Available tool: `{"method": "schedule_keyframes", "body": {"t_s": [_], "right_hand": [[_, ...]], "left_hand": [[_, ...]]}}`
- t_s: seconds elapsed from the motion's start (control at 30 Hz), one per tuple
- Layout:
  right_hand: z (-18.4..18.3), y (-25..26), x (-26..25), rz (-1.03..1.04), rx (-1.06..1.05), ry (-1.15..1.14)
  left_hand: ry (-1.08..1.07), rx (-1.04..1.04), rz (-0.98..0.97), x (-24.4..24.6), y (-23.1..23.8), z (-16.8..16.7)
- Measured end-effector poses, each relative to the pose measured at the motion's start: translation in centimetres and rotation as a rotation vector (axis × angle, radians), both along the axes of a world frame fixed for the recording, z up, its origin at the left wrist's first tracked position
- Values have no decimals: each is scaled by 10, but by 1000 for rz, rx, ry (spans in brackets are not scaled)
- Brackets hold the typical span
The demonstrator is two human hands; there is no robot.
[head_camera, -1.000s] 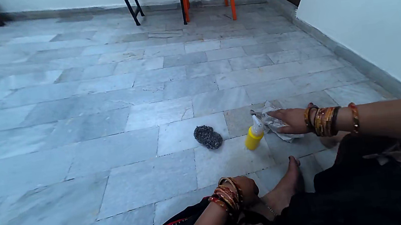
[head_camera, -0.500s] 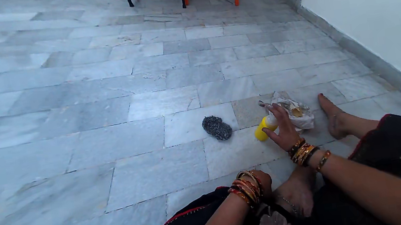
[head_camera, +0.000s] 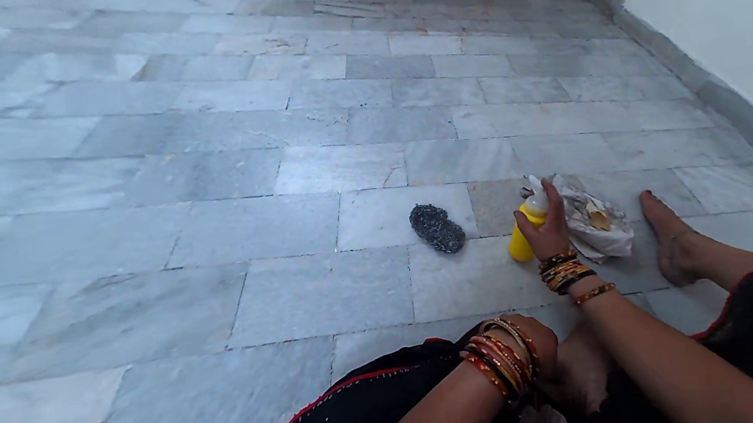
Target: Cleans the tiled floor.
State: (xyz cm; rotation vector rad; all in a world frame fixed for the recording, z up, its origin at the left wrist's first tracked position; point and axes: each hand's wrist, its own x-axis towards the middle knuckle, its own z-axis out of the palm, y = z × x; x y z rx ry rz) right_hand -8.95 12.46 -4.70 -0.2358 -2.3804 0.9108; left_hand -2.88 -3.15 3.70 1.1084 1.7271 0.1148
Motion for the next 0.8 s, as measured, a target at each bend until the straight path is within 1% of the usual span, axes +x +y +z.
{"method": "schedule_keyframes", "body": {"t_s": [0.1, 0.27, 0.4, 0.5, 0.67, 0.8], "right_hand": [[-4, -3, -14, 38, 35, -2], [-4, -2, -31, 15, 68, -108], [-3, 1, -38, 15, 71, -209], [-1, -1, -49, 91, 95, -317], [4, -22, -63, 289, 221, -444], [7, -26, -64, 265, 195, -487]], "left_hand": [[0, -2, 37, 1, 0, -4], [-12, 12, 51, 1, 1, -7], [-34, 16, 27, 2, 2, 1], [-33, 29, 29, 2, 3, -1], [-1, 25, 26, 1, 0, 6], [10, 29, 6, 0, 0, 11]]}}
